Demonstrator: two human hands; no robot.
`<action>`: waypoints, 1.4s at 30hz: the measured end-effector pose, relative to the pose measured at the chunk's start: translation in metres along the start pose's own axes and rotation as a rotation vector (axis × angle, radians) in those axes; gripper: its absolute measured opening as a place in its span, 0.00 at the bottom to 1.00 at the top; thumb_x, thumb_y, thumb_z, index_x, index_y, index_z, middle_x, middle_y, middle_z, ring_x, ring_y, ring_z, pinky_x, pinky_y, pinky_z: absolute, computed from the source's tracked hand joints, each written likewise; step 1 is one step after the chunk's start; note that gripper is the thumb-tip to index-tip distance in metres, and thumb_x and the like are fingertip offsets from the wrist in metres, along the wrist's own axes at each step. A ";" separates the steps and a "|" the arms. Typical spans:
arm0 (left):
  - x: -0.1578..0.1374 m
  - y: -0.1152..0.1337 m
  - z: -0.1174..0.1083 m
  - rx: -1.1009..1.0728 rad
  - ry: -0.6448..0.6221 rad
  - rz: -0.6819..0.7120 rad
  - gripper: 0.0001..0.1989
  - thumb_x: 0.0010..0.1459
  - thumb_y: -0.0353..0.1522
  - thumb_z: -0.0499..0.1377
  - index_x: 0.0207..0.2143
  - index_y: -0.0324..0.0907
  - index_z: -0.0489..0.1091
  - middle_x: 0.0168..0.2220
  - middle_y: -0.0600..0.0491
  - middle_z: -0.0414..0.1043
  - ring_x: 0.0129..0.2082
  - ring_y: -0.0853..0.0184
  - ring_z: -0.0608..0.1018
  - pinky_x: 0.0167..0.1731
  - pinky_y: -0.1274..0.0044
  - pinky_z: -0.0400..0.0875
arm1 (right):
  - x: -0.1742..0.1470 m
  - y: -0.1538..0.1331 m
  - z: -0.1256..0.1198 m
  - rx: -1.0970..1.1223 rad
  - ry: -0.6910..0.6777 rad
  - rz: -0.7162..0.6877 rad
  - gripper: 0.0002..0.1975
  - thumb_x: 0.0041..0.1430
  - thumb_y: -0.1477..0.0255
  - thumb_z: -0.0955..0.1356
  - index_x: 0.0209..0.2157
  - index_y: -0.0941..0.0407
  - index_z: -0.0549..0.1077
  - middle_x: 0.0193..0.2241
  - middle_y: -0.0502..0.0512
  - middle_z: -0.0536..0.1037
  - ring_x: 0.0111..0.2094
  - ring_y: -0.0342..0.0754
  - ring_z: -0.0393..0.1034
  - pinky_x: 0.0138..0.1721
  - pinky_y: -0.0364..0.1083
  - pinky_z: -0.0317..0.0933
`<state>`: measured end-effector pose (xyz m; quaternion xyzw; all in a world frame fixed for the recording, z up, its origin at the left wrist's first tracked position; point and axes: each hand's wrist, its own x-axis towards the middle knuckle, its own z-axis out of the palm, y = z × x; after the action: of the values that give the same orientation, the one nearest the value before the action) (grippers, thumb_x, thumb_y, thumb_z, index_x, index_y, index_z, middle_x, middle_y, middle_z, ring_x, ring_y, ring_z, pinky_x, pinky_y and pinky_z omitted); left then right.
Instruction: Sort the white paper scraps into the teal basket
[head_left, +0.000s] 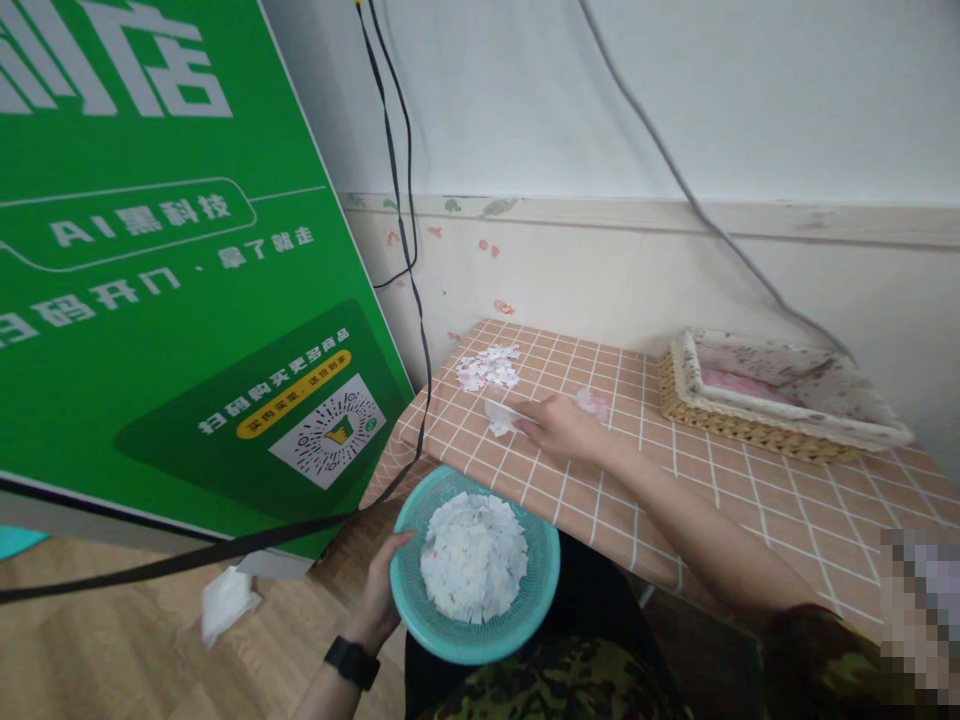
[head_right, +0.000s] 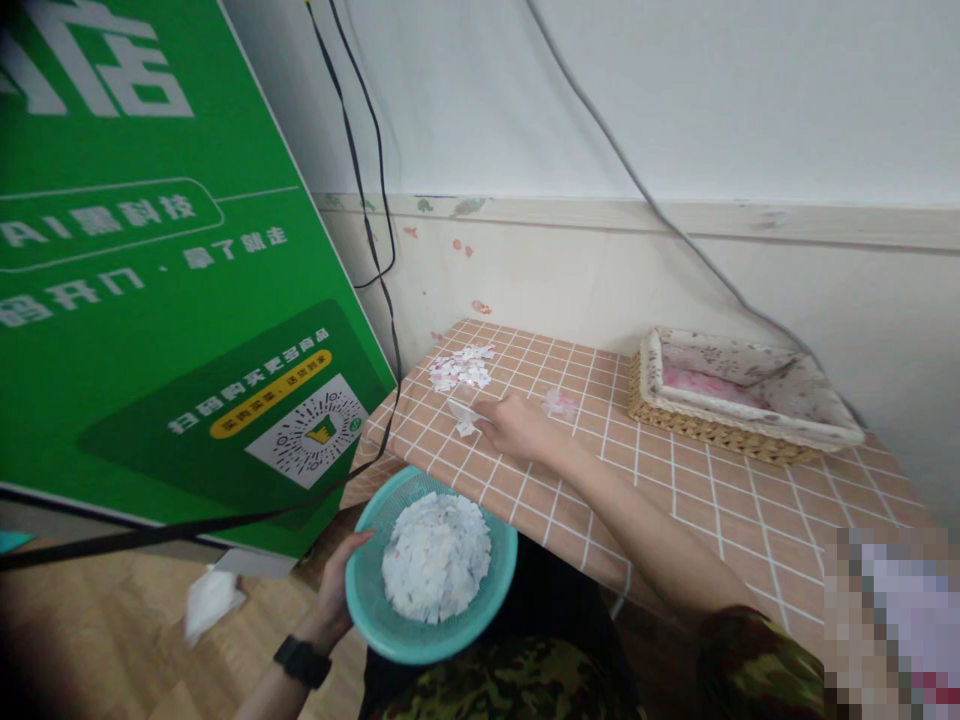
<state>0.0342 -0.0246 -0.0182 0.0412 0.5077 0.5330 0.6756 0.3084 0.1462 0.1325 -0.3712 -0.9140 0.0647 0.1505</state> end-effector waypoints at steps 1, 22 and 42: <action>-0.001 0.002 0.002 0.005 0.006 0.015 0.10 0.49 0.32 0.60 0.32 0.34 0.75 0.26 0.46 0.79 0.29 0.57 0.80 0.35 0.67 0.73 | -0.001 -0.005 0.000 -0.004 -0.019 -0.016 0.14 0.62 0.71 0.60 0.44 0.57 0.73 0.27 0.56 0.78 0.27 0.44 0.70 0.29 0.42 0.56; -0.013 0.011 0.022 -0.002 -0.011 -0.032 0.08 0.49 0.31 0.59 0.26 0.33 0.75 0.23 0.46 0.79 0.24 0.58 0.79 0.31 0.69 0.74 | 0.012 0.049 -0.008 -0.226 0.123 0.314 0.15 0.63 0.68 0.59 0.42 0.53 0.75 0.30 0.57 0.79 0.31 0.50 0.71 0.29 0.45 0.52; -0.008 -0.044 0.035 0.063 -0.048 -0.195 0.10 0.47 0.34 0.61 0.23 0.34 0.76 0.20 0.48 0.78 0.19 0.63 0.75 0.25 0.73 0.69 | 0.033 0.077 -0.024 0.071 -0.035 0.095 0.11 0.59 0.70 0.63 0.34 0.55 0.77 0.32 0.54 0.79 0.32 0.46 0.69 0.32 0.43 0.53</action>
<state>0.0905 -0.0323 -0.0228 0.0257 0.5096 0.4474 0.7345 0.3444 0.2248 0.1448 -0.4072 -0.8951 0.1105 0.1442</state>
